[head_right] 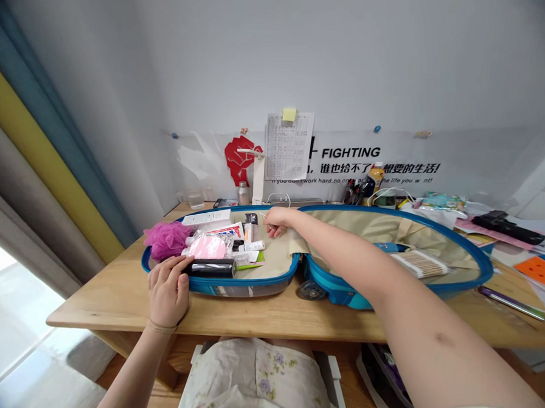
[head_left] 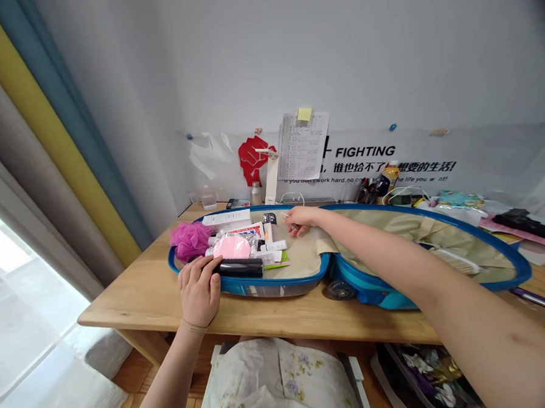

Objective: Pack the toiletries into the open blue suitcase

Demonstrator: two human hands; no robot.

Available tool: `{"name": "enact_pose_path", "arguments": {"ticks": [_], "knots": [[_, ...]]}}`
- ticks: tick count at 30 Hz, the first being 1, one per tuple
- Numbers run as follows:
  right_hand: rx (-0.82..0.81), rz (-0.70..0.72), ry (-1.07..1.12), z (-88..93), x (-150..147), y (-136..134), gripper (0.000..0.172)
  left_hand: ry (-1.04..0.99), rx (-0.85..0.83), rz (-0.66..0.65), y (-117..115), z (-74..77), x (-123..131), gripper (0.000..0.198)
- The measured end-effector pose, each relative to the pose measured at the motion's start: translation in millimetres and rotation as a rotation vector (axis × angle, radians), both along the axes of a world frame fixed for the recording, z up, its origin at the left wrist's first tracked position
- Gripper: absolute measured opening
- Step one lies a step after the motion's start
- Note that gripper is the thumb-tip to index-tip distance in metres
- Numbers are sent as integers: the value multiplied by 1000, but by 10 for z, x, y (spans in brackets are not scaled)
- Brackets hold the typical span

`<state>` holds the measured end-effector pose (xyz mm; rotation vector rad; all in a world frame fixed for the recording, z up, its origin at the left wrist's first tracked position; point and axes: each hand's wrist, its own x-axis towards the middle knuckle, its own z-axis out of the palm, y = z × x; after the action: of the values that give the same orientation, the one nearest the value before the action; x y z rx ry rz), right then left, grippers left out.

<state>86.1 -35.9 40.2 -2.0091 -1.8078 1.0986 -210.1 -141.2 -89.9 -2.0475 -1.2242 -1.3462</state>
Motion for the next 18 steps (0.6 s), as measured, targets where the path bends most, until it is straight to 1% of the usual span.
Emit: {"name": "enact_pose_path", "arguments": {"ticks": [3,5,7,10,12,14,16,18], "knots": [[-2,-32,-18,-88,-32,41,21,-10,-24,0,1,-4,-4,39],[16,-44,-14,-91,-35,19,19,-19,-35,-1,2,-7,-6,39],[50,-52,-3,-49,-16,-18,17,-26,-37,0,1,-9,-7,39],[128,-66,9,84,105,-78,17,-33,-39,-5,-3,-9,-6,39],[195,-85,-5,206,284,-124,20,-36,-43,-8,-4,-11,-4,39],[262,-121,-52,331,557,-185,24,-34,-42,-7,-2,-14,-3,38],[314,-168,-138,432,911,-268,30,-29,-34,-6,1,-18,-1,38],[329,-214,-266,478,1315,-370,33,-24,-28,-6,3,-20,1,38]]}}
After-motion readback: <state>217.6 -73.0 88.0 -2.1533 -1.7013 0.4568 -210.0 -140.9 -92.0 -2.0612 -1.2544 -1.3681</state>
